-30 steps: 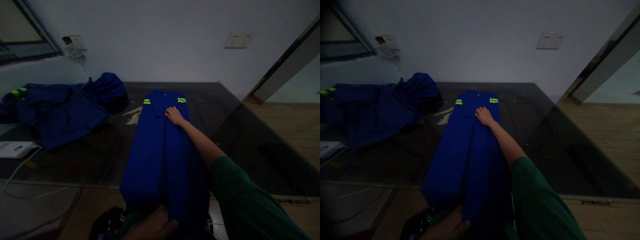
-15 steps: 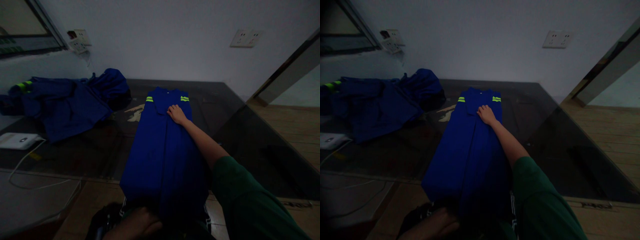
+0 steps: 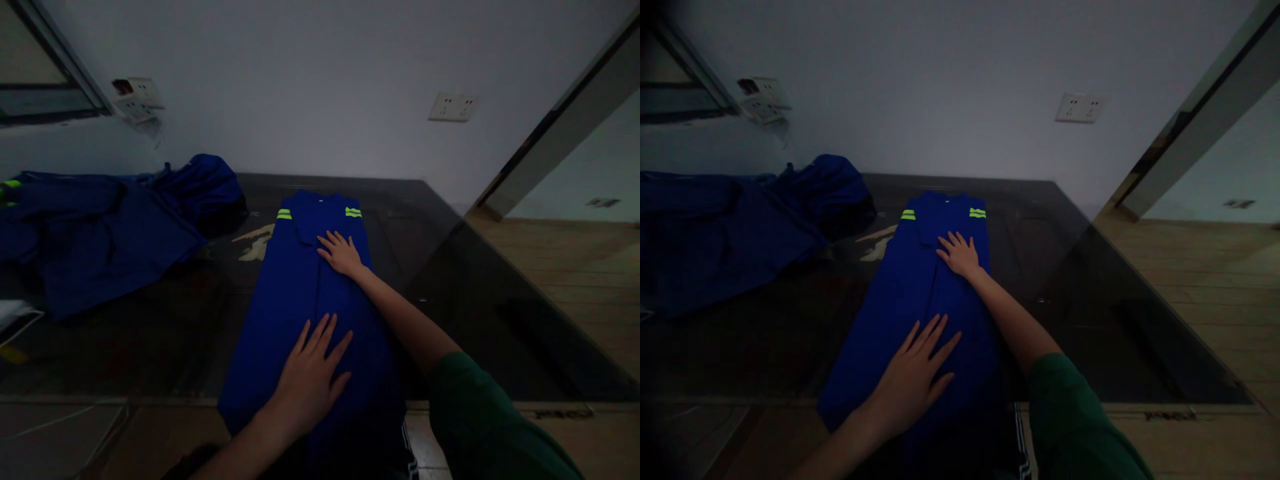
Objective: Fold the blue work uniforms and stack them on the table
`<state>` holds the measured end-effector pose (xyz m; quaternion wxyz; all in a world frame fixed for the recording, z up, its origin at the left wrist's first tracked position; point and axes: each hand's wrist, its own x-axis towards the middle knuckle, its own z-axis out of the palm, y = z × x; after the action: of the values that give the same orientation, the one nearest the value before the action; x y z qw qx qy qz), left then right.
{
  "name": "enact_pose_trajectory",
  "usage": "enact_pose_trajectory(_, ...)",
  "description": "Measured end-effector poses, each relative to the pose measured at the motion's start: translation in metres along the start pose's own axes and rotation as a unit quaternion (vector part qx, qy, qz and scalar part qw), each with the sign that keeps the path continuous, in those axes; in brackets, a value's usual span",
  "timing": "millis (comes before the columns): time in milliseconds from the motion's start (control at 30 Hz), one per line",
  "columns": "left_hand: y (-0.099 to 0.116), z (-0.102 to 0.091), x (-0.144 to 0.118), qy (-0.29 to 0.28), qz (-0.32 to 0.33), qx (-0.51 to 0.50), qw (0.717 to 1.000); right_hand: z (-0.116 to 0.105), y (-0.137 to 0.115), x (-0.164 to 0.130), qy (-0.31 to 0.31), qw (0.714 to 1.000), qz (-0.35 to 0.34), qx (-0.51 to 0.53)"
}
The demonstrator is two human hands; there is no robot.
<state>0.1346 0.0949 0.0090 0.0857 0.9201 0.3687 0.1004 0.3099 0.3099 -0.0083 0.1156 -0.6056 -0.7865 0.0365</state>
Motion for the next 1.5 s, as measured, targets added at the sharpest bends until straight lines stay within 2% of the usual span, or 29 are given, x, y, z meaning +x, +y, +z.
enact_pose_trajectory(233, -0.004, 0.001, -0.011, -0.014, 0.01, 0.019, 1.0, 0.002, 0.001, 0.007, -0.011, 1.0, 0.011, 0.0)
enact_pose_trajectory(333, -0.003, 0.0, -0.009, -0.004, 0.014, 0.017, 1.0, -0.005, 0.0, 0.006, 0.022, 0.999, 0.001, 0.031)
enact_pose_trajectory(400, -0.002, -0.002, -0.01, 0.006, 0.016, 0.013, 1.0, -0.015, 0.001, 0.0, 0.072, 0.995, 0.0, 0.074)
enact_pose_trajectory(467, 0.0, -0.005, -0.013, 0.013, 0.013, 0.01, 1.0, -0.027, 0.002, -0.016, 0.134, 0.984, 0.009, 0.118)
enact_pose_trajectory(533, 0.003, -0.007, -0.018, 0.018, 0.016, 0.007, 1.0, -0.036, 0.002, -0.046, 0.16, 0.978, 0.012, 0.136)
enact_pose_trajectory(600, 0.006, -0.006, -0.023, 0.021, 0.025, 0.005, 0.999, -0.038, 0.0, -0.085, 0.118, 0.986, 0.002, 0.12)
enact_pose_trajectory(667, 0.008, -0.002, -0.027, 0.022, 0.032, 0.012, 0.999, -0.031, -0.005, -0.123, 0.043, 0.996, -0.007, 0.08)
enact_pose_trajectory(733, 0.011, 0.004, -0.027, 0.021, 0.031, 0.026, 0.999, -0.022, -0.009, -0.151, 0.002, 0.999, -0.008, 0.035)
enact_pose_trajectory(867, 0.011, 0.002, -0.029, 0.023, 0.039, 0.02, 0.999, -0.018, -0.016, -0.165, 0.019, 1.0, -0.005, -0.009)
enact_pose_trajectory(933, 0.003, -0.01, -0.038, 0.019, 0.067, -0.007, 0.998, -0.028, -0.019, -0.169, 0.042, 0.999, -0.015, -0.002)
enact_pose_trajectory(1000, -0.014, -0.026, -0.055, 0.019, 0.109, -0.029, 0.993, -0.045, -0.022, -0.185, 0.055, 0.997, -0.048, 0.03)
enact_pose_trajectory(1067, -0.038, -0.042, -0.078, 0.011, 0.151, -0.028, 0.988, -0.062, -0.024, -0.217, 0.031, 0.991, -0.097, 0.081)
enact_pose_trajectory(1133, -0.065, -0.051, -0.1, -0.009, 0.182, 0.001, 0.983, -0.074, -0.023, -0.257, -0.03, 0.982, -0.144, 0.118)
enact_pose_trajectory(1200, -0.09, -0.053, -0.115, -0.014, 0.185, 0.051, 0.981, -0.074, -0.02, -0.294, -0.068, 0.978, -0.163, 0.108)
enact_pose_trajectory(1267, -0.107, -0.048, -0.12, -0.006, 0.171, 0.102, 0.98, -0.064, -0.017, -0.316, -0.043, 0.985, -0.151, 0.066)
enact_pose_trajectory(1333, -0.116, -0.042, -0.118, -0.006, 0.163, 0.133, 0.978, -0.05, -0.018, -0.322, 0.002, 0.991, -0.132, 0.023)
enact_pose_trajectory(1400, -0.116, -0.039, -0.113, -0.007, 0.166, 0.139, 0.976, -0.039, -0.023, -0.314, 0.027, 0.991, -0.127, 0.003)
enact_pose_trajectory(1500, -0.11, -0.042, -0.109, 0.002, 0.181, 0.12, 0.976, -0.037, -0.033, -0.298, 0.01, 0.985, -0.174, 0.013)
